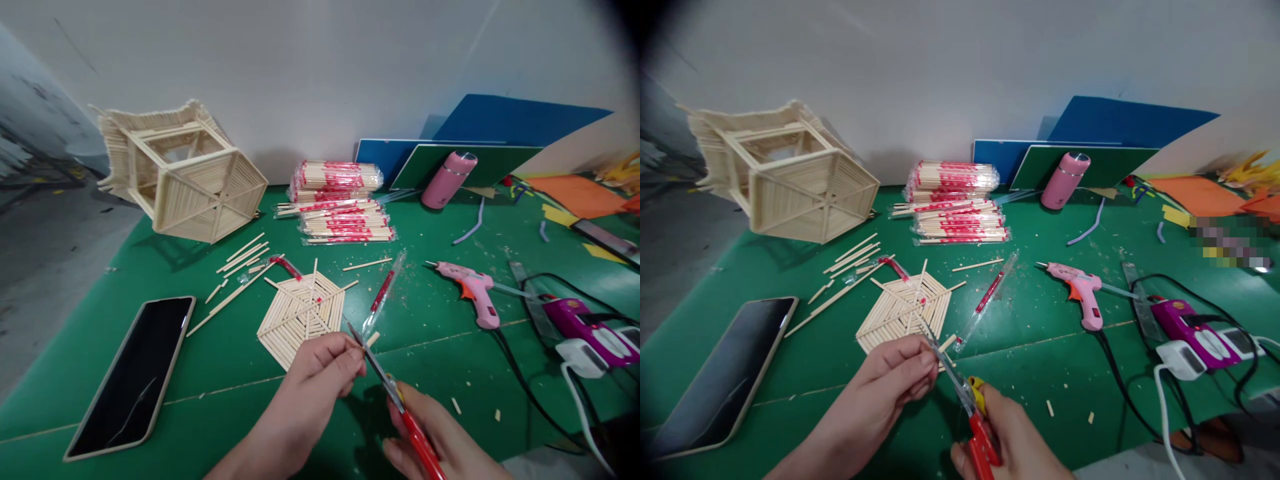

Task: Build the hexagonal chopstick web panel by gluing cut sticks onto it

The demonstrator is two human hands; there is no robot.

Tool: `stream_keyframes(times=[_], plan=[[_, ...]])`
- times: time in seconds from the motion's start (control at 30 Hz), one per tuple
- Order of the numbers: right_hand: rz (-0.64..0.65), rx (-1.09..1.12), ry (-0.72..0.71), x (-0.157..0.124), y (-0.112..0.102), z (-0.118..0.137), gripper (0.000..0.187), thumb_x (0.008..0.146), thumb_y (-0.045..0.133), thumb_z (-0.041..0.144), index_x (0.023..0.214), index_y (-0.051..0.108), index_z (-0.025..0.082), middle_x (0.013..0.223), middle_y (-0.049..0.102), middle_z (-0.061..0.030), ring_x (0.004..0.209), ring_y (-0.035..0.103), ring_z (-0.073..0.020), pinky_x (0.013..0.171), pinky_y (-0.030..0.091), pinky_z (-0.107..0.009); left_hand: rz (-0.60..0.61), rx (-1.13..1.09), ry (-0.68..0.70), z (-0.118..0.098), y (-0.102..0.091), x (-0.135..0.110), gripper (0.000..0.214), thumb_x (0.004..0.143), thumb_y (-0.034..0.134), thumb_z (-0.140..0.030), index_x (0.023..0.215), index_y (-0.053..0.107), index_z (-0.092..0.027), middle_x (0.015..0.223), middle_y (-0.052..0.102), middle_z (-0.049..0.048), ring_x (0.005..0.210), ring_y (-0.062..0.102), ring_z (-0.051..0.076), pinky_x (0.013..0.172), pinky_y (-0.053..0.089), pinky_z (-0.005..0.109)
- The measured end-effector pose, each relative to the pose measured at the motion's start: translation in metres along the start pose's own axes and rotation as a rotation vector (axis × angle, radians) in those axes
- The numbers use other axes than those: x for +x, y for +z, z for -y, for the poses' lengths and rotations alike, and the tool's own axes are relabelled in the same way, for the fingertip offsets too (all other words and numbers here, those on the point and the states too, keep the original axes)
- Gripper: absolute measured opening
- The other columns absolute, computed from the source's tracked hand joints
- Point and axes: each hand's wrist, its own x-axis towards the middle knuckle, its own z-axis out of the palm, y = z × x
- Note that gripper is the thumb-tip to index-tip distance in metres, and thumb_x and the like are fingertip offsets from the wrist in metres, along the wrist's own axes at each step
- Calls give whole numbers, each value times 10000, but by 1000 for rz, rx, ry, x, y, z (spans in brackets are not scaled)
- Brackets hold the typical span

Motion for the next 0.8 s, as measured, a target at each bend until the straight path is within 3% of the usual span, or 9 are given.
stream_keyframes(times=[0.2,0.3,0.43,0.67,0.8], plan=[[-1,36,49,4,-2,6,313,713,554,436,916,593,201,823,613,-30,766,573,-183,630,501,-242,-255,833,583,10,1,-4,204,827,382,-139,645,469,-168,609,466,13,579,422,126,533,344,236],[28,41,43,3,-6,8,379,717,543,466,997,576,213,890,611,-39,810,578,-191,688,503,-264,-292,975,691,12,1,-5,220,814,382,-99,621,465,-165,587,468,18,570,422,131,533,344,242],[75,26,2,0,-11,11,414,722,553,464,1061,569,226,893,615,-38,817,576,-191,704,499,-266,-225,815,600,5,1,-5,217,831,363,-123,640,457,-166,608,477,12,568,438,117,525,346,226],[61,-38,21,-2,-12,11,411,747,517,464,1064,565,206,892,613,-49,800,572,-188,685,493,-261,-83,369,253,-7,1,-4,270,841,380,-255,589,427,-170,561,398,-28,529,366,95,486,307,201],[96,-55,10,-2,-12,13,419,744,508,480,1054,557,202,885,611,-51,803,572,-191,692,491,-266,-46,220,144,-9,1,-3,266,825,394,-272,589,440,-161,567,386,-32,548,338,93,505,288,200]])
